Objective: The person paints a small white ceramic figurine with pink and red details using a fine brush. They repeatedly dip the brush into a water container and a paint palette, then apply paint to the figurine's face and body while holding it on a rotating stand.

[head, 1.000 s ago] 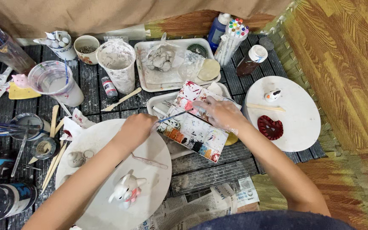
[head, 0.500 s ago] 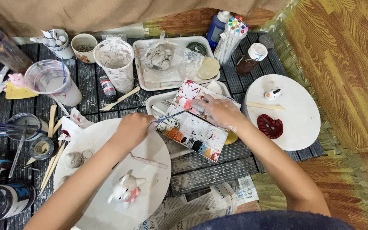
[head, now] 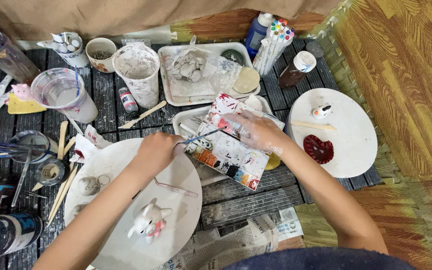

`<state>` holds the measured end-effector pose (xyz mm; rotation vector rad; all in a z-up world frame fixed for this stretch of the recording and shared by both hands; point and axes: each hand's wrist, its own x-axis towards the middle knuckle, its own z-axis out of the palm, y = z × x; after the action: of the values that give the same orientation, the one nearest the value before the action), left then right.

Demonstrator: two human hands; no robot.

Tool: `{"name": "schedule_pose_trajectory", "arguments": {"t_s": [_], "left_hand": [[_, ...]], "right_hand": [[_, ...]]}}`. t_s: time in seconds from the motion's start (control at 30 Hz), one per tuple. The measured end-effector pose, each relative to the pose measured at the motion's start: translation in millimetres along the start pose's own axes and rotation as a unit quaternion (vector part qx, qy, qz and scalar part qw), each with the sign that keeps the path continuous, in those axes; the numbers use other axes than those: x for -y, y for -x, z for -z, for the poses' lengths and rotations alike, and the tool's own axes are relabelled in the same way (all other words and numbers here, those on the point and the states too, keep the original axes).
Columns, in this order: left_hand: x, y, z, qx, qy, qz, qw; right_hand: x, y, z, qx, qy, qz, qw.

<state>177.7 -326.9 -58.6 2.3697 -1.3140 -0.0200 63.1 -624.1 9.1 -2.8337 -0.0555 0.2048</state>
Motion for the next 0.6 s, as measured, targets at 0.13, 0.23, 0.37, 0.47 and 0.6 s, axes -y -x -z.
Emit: {"name": "schedule_pose_trajectory", "arguments": {"t_s": [0.13,0.23,0.37,0.47,0.6], "left_hand": [[-0.7,-0.1,-0.8,0.004,0.003,0.018,1.0],[-0.7,1.4,-2.4,-0.004,0.005,0.015,1.0],[-1.0,-0.7,-2.5,0.005,0.001,0.011,1.0],[-2.4,-0.5,-2.3,0.007,-0.007,0.006,1.0],[-2.8,-0.9,-1.7,0.006,0.002,0.007,1.0]], "right_hand": [[10.3,10.6,-0.7,-0.174,-0.116,0.042,0.977],[18.2,15.2,0.3,-0.041,-0.036,-0.079,0.995],[25.2,16.6,-6.8,0.028,0.094,-0.081,0.992],[22.2,18.6,-12.7,-0.003,0.1,-0.082,0.992],[15.4,17.6,-18.5,-0.001,0.116,-0.051,0.992]]}}
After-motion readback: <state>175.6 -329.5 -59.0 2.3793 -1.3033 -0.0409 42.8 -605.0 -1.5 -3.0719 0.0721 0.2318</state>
